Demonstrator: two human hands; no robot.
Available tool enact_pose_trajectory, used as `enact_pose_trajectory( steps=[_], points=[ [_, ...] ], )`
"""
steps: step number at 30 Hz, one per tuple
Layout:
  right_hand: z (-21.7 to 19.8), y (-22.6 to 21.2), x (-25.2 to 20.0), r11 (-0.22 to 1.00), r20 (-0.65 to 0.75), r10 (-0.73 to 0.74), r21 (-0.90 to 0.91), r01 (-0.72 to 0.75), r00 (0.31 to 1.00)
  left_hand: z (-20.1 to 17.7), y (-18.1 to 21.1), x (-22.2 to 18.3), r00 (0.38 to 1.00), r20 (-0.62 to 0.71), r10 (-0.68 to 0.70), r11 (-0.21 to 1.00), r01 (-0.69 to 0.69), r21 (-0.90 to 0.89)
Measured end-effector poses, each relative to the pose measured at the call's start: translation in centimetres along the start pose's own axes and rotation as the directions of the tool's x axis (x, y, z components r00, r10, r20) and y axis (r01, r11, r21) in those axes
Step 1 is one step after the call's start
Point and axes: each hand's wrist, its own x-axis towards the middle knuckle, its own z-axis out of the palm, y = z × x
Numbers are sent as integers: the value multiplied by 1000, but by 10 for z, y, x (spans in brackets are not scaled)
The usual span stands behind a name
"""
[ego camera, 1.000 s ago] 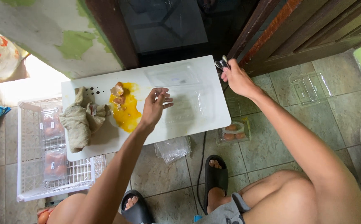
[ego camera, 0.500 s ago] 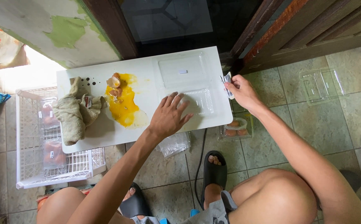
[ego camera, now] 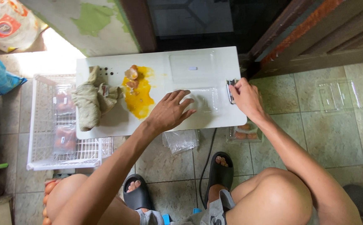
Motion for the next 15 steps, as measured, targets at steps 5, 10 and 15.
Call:
enact_pose_trajectory(
  steps=[5, 10, 15],
  points=[
    [-8, -7, -10, 993, 11, -8, -117, 10, 1000, -55, -20, -48, 987, -104, 120, 991, -125, -39],
    [-79, -76, -43, 979, 367, -158, -66, 195, 917, -135, -44, -118, 973, 32, -228, 873, 219, -435],
    [-25, -151, -132, 893, 805, -113, -174, 414, 583, -110, -72, -199, 849, -348, -396, 803, 137, -580]
  ],
)
